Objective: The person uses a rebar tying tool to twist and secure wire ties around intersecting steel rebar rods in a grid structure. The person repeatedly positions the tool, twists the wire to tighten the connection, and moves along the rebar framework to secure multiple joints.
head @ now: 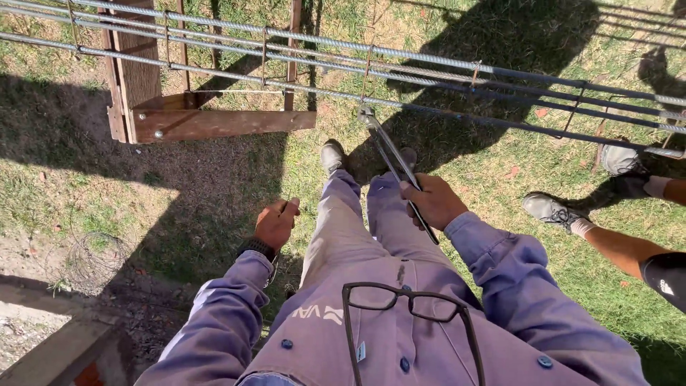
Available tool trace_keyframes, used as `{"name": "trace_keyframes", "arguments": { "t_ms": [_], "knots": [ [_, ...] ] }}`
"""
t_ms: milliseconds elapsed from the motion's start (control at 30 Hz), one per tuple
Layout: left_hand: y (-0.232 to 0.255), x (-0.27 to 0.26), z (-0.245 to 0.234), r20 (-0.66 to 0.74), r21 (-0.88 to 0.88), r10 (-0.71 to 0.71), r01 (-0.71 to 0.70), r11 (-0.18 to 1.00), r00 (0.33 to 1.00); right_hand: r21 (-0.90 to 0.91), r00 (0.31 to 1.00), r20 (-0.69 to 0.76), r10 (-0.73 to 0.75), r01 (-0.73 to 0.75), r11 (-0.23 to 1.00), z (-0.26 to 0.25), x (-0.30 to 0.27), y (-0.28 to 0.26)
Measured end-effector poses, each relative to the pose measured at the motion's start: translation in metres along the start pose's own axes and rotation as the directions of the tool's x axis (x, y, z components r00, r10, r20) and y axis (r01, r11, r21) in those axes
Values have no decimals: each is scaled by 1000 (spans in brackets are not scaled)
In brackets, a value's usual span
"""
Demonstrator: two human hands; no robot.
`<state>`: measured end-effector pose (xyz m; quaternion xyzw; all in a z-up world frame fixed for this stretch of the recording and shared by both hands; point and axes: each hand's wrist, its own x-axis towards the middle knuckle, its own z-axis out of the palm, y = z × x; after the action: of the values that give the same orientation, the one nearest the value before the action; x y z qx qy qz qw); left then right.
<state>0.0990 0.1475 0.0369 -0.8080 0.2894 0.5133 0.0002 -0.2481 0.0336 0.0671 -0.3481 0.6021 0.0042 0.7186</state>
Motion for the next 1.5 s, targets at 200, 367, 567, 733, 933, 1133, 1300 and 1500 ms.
{"name": "trace_keyframes", "arguments": {
  "t_ms": [200,367,567,733,933,1133,1300,1500],
  "knots": [
    [22,2,2,-28,-114,10,-13,993,1000,-303,996,81,30,-4,953,-15,-59,-16],
    [20,7,1,57,-86,34,-29,996,998,-471,821,-491,-290,30,882,-70,-64,26],
    [85,-10,1,162,-197,276,-243,950,947,-355,434,-743,-511,392,849,-116,-90,53],
    [129,-29,8,248,-245,442,-385,890,862,-330,456,-707,-541,464,822,-176,-50,61],
    [132,-35,12,295,-213,443,-394,894,847,-226,376,-748,-547,630,743,-191,-55,38],
    [135,-34,21,308,-225,486,-434,872,818,-195,282,-785,-552,732,652,-219,-27,55],
    [149,-41,28,289,-188,555,-522,832,780,-207,188,-830,-525,770,603,-218,2,69],
    [163,-35,41,250,-171,610,-586,792,752,-121,223,-854,-471,795,595,-213,39,85]
  ]
}}
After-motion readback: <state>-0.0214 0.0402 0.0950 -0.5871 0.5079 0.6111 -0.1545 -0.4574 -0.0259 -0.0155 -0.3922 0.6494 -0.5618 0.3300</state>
